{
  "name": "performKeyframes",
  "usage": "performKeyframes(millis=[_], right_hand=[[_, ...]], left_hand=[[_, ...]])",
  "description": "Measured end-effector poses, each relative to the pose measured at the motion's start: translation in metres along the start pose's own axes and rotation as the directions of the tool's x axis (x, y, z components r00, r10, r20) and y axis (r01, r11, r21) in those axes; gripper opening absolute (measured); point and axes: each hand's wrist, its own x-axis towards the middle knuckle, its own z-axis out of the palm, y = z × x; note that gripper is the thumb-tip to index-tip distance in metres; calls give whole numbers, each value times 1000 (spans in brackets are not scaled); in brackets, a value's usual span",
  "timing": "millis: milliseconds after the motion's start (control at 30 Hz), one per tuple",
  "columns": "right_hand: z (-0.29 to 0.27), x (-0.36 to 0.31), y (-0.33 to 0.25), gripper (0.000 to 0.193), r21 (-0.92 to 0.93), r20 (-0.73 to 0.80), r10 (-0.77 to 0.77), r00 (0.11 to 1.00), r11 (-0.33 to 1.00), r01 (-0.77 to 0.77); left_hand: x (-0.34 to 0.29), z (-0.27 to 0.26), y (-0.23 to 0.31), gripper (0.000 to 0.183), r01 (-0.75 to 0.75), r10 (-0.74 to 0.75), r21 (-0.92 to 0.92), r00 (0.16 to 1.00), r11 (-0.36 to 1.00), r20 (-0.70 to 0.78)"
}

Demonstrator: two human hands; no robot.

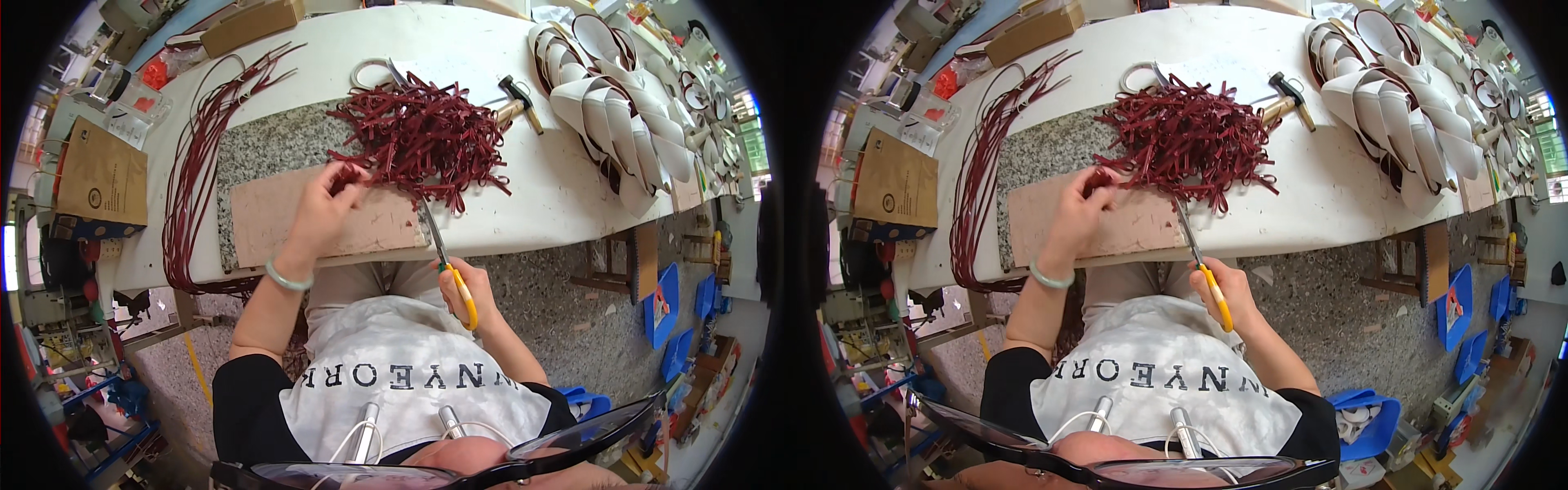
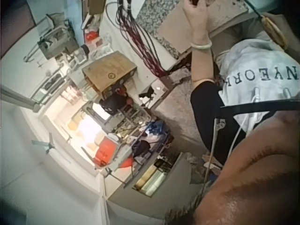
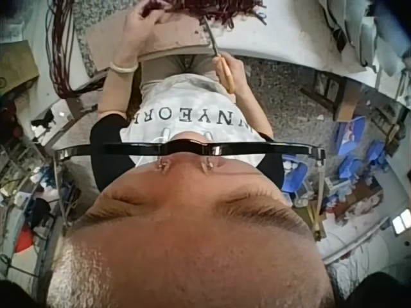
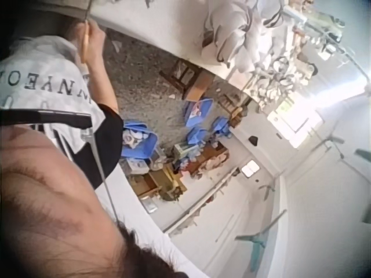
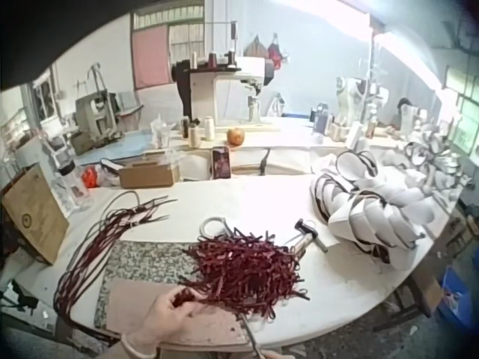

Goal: Trimming red leather straps with scissors at a workbench.

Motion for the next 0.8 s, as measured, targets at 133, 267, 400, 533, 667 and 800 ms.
performKeyframes(millis=[133, 267, 400, 533, 667, 800], right_hand=[[2, 3, -1, 41, -5, -32, -60, 998, 998, 60], [2, 6, -13, 43, -23, 41, -7, 999, 1000, 8], [3, 10, -20, 51, -25, 169, 103, 980, 995, -100], [7, 18, -21, 55, -180, 254, 115, 960, 981, -69], [10, 24, -33, 54, -320, 285, 53, 957, 946, 44], [9, 21, -24, 56, -376, 233, -40, 972, 918, 128]], left_hand=[[38, -24, 6, 23, -198, 216, 655, 975, 729, 54], [39, -41, -2, 19, -242, 174, 824, 969, 512, 176], [10, -46, 5, 23, -376, 306, 727, 923, 575, 235], [-20, -39, 11, 27, -304, 239, 463, 951, 833, 194], [-33, -30, 6, 26, -365, 242, 493, 924, 790, 295], [-36, -28, 8, 29, -405, 241, 550, 906, 731, 347]])
